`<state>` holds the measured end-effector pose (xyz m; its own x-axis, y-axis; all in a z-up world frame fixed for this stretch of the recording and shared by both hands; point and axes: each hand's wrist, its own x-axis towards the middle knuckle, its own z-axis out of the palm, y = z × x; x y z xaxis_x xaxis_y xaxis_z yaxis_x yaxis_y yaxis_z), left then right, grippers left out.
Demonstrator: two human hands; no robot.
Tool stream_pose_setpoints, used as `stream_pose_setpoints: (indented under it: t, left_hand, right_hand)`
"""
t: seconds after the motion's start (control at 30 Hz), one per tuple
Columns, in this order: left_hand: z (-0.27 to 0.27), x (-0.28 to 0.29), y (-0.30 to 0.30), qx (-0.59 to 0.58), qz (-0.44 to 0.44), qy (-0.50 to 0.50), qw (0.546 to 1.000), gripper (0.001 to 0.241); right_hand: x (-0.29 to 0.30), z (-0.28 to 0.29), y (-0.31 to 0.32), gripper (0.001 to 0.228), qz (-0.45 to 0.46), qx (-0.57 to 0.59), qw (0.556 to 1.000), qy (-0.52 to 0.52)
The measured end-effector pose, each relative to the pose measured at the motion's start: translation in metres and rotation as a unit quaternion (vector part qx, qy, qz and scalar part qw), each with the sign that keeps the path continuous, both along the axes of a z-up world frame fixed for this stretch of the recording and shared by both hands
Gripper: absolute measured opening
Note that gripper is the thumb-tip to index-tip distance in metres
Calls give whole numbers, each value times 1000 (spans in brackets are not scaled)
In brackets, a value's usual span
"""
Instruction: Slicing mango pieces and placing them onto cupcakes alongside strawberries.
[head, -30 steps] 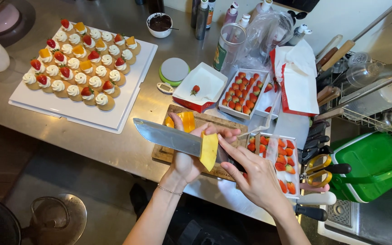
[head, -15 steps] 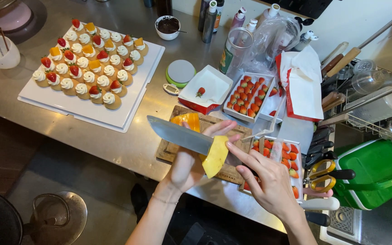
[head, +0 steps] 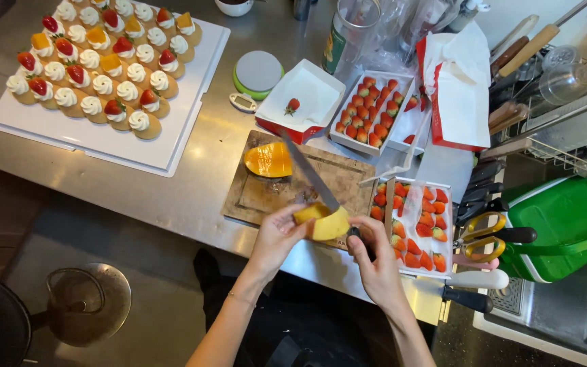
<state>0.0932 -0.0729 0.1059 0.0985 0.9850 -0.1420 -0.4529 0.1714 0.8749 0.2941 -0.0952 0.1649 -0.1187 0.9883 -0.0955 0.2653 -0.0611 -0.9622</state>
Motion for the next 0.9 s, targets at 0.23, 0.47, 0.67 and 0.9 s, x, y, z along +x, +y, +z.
stream_pose_setpoints:
  t: [0.23,0.47,0.67,0.9]
  left_hand:
    - [-76,10,39,148,174,468,854,47]
    - [-82,-10,32,181,174,474,844,37]
    - [-80,-13,32,211,170,514,814,28]
    - [-71,-11,33,209,168,515,814,31]
  right_hand:
    - [4,-55,-37,34,-105,-213,971,10]
    - [-14,-15,-36,35,-31,-267,946,-180]
    - [-9,-13,-31,36,-22,-262,944,-200]
    - [-6,-23,-29,34,-35,-301,938,-168]
